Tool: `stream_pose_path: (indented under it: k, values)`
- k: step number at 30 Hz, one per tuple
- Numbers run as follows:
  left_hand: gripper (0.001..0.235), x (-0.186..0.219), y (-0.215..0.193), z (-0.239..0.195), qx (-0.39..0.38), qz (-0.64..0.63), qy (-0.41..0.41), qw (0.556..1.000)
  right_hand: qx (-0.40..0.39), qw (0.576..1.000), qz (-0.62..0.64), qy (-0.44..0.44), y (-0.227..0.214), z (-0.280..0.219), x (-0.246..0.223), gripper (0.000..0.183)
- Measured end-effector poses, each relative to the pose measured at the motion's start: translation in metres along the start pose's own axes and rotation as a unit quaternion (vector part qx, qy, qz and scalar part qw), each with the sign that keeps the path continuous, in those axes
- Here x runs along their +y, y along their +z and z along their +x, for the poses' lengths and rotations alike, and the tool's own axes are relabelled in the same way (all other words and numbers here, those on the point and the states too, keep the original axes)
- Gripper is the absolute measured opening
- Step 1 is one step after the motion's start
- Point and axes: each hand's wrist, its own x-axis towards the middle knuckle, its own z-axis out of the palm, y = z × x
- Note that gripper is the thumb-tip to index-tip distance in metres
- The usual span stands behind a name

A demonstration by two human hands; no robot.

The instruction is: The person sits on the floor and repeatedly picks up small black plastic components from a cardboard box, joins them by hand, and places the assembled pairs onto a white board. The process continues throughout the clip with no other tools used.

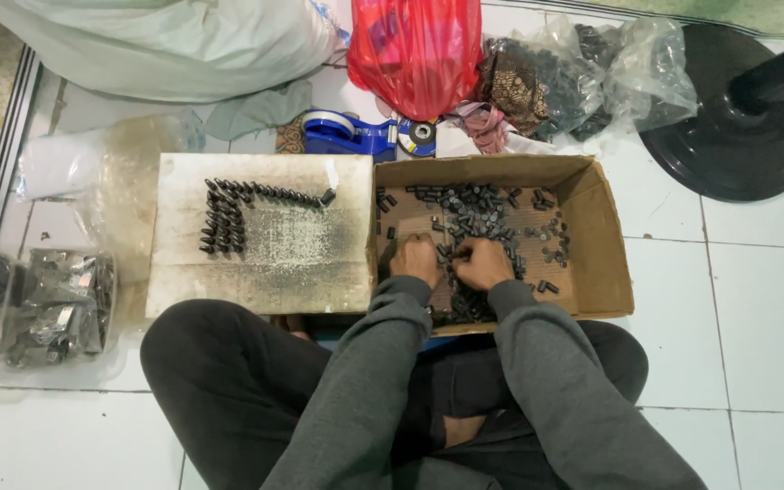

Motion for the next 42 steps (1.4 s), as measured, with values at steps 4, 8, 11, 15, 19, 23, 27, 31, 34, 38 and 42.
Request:
stream_pose_path:
  k: [4, 8, 11, 15, 19, 23, 27, 31, 34, 38, 42]
  values:
    - [0.052, 0.022, -0.041, -0.015, 0.043, 0.008, 0.038, 0.998, 0.072, 0.997, -0.007, -0.025, 0.011, 0.050, 0.028, 0.028]
    - [0.021, 0.007, -0.006, 0.001, 0.082, 0.000, 0.113, 0.990, 0.073, 0.991, -0.089, -0.070, 0.008, 0.071, 0.022, 0.028]
    - [0.016, 0.003, 0.012, 0.007, 0.134, 0.021, 0.123, 0.983, 0.051, 0.988, -0.111, -0.091, 0.002, 0.068, 0.008, 0.029]
    - [0.020, -0.005, 0.027, 0.016, 0.130, 0.070, 0.120, 0.982, 0.040, 0.981, -0.173, -0.076, 0.012, 0.085, 0.016, 0.033]
    - [0.015, -0.006, 0.029, 0.017, 0.114, 0.087, 0.116, 0.983, 0.039, 0.984, -0.150, -0.083, 0.019, 0.076, 0.027, 0.039]
    - [0.011, 0.016, -0.016, 0.000, 0.111, -0.023, 0.067, 0.991, 0.153, 0.980, 0.045, -0.117, 0.018, 0.054, 0.037, 0.018]
    - [0.025, 0.025, -0.060, -0.010, 0.148, -0.310, 0.065, 0.937, 0.203, 0.936, 0.259, -0.124, 0.000, 0.016, 0.009, 0.032]
    - [0.017, 0.029, -0.100, -0.052, 0.147, -0.385, 0.106, 0.905, 0.248, 0.917, 0.277, -0.141, -0.010, 0.005, 0.001, 0.019]
    - [0.015, 0.022, -0.122, -0.082, 0.154, -0.404, 0.107, 0.896, 0.256, 0.907, 0.301, -0.148, -0.017, -0.014, -0.016, 0.015]
    - [0.014, 0.001, -0.114, -0.086, 0.153, -0.385, 0.131, 0.900, 0.136, 0.969, 0.171, -0.112, -0.017, 0.002, -0.013, 0.017]
    - [0.013, -0.003, -0.104, -0.081, 0.156, -0.348, 0.154, 0.911, 0.140, 0.987, 0.011, -0.082, 0.001, 0.069, 0.024, 0.020]
